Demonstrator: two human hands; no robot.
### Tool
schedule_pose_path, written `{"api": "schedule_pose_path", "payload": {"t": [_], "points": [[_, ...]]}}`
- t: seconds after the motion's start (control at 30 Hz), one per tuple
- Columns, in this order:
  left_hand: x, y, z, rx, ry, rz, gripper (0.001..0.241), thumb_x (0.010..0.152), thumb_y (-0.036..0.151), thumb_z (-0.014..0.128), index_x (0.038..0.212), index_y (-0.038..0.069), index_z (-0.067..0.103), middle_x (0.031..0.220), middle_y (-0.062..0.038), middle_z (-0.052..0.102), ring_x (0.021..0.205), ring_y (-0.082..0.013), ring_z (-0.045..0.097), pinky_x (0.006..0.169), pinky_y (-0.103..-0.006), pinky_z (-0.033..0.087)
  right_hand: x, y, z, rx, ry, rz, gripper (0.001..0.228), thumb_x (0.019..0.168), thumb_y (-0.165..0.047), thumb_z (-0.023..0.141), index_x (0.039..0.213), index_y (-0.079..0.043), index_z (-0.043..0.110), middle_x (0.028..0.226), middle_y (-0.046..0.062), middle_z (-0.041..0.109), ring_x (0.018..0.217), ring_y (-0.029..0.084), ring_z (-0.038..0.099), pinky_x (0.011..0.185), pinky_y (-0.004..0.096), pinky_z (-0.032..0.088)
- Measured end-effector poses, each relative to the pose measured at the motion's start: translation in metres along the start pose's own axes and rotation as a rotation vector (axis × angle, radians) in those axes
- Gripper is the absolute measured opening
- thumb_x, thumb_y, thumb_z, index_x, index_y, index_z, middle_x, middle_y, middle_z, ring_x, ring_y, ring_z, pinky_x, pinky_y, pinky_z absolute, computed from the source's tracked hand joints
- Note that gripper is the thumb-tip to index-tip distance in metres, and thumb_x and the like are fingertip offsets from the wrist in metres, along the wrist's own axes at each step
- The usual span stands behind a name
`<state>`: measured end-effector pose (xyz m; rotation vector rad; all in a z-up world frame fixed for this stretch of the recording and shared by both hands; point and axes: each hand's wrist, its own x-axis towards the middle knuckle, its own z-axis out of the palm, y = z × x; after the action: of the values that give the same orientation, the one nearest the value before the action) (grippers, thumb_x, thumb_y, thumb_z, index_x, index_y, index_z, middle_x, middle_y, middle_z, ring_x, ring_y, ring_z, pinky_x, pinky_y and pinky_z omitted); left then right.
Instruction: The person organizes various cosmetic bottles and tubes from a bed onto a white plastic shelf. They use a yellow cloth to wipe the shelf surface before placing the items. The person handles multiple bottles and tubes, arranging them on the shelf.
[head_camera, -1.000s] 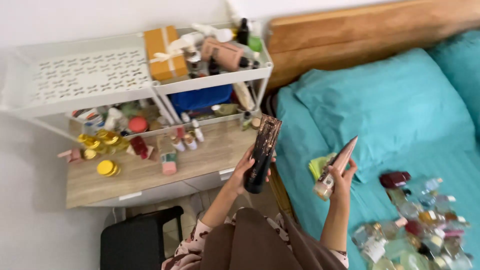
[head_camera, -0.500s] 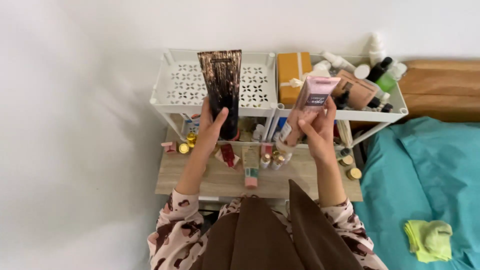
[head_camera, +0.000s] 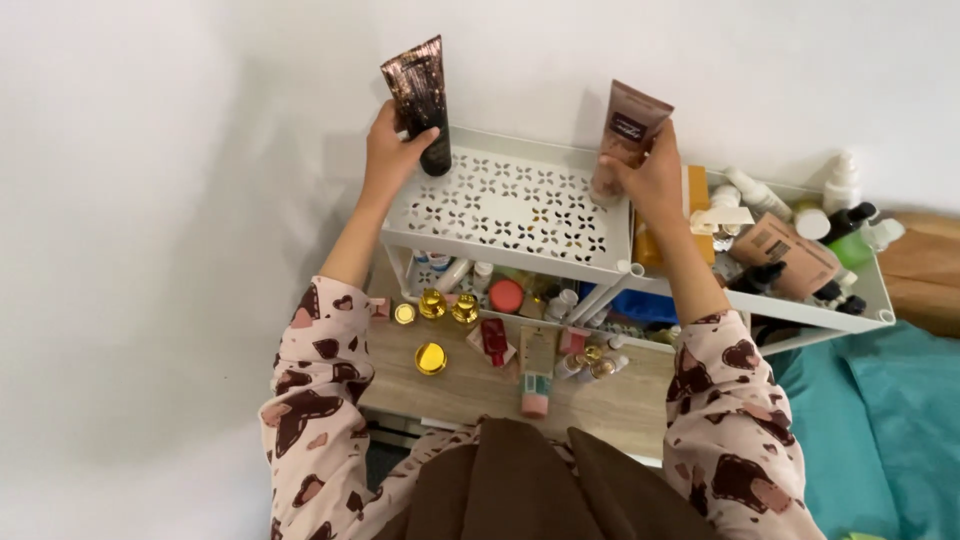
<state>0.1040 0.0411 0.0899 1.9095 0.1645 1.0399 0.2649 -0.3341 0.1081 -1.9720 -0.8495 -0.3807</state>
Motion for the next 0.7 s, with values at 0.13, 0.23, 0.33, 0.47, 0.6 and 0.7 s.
{"api": "schedule_pose_path", "payload": {"t": [0.13, 0.23, 0.33, 0.47, 0.6, 0.7], "points": [[0.026, -0.036, 0.000, 0.003, -0.094, -0.083, 0.049, 0.084, 0.009, 0.086, 0.125, -0.001, 0.060, 0.116, -0.011, 0.073, 0.109, -0.0218, 0.071, 0.091, -0.0353, 0.060, 0.007, 0.010, 0.000, 0.132, 0.043, -0.110, 0.075, 0.083, -0.008, 0.095, 0.137, 0.001, 0.045, 0.123, 0.017, 0.067, 0.108, 0.028, 0.067, 0.092, 0.038, 0.058], [0.032, -0.041, 0.001, -0.010, -0.176, -0.080, 0.049, 0.085, 0.005, 0.084, 0.127, -0.001, 0.060, 0.117, -0.011, 0.073, 0.109, -0.0230, 0.071, 0.092, -0.0356, 0.061, 0.006, 0.016, -0.003, 0.079, 0.021, -0.039, 0.079, 0.083, -0.011, 0.097, 0.140, 0.001, 0.044, 0.120, 0.017, 0.068, 0.106, 0.029, 0.069, 0.092, 0.039, 0.059], [0.030, -0.039, 0.004, -0.115, -0.222, -0.086, 0.049, 0.086, 0.001, 0.082, 0.129, -0.002, 0.058, 0.121, -0.012, 0.071, 0.114, -0.0230, 0.069, 0.092, -0.0355, 0.063, 0.003, 0.019, -0.005, 0.058, 0.010, 0.002, 0.084, 0.083, -0.013, 0.097, 0.144, 0.000, 0.041, 0.121, 0.018, 0.070, 0.109, 0.030, 0.071, 0.093, 0.039, 0.060], [0.022, -0.027, 0.001, -0.108, -0.216, -0.066, 0.049, 0.088, 0.001, 0.082, 0.129, -0.003, 0.055, 0.125, -0.013, 0.069, 0.118, -0.0219, 0.068, 0.095, -0.0345, 0.063, 0.000, 0.032, -0.006, 0.060, -0.009, -0.009, 0.083, 0.084, -0.014, 0.097, 0.143, 0.000, 0.040, 0.125, 0.019, 0.071, 0.116, 0.033, 0.071, 0.094, 0.040, 0.061], [0.017, -0.022, 0.001, -0.127, -0.239, -0.057, 0.047, 0.093, 0.002, 0.079, 0.131, -0.003, 0.053, 0.124, -0.013, 0.068, 0.117, -0.0218, 0.069, 0.096, -0.0340, 0.063, -0.006, 0.034, -0.007, 0.023, -0.102, -0.031, 0.083, 0.080, -0.010, 0.094, 0.143, 0.001, 0.041, 0.126, 0.021, 0.070, 0.115, 0.035, 0.071, 0.094, 0.041, 0.060], [0.015, -0.018, 0.001, -0.070, -0.207, -0.034, 0.046, 0.094, 0.004, 0.079, 0.132, -0.003, 0.054, 0.125, -0.013, 0.070, 0.117, -0.0214, 0.069, 0.095, -0.0331, 0.063, -0.004, 0.024, -0.008, -0.062, -0.075, 0.063, 0.078, 0.077, -0.013, 0.097, 0.137, -0.002, 0.047, 0.117, 0.019, 0.073, 0.108, 0.034, 0.074, 0.088, 0.041, 0.060]]}}
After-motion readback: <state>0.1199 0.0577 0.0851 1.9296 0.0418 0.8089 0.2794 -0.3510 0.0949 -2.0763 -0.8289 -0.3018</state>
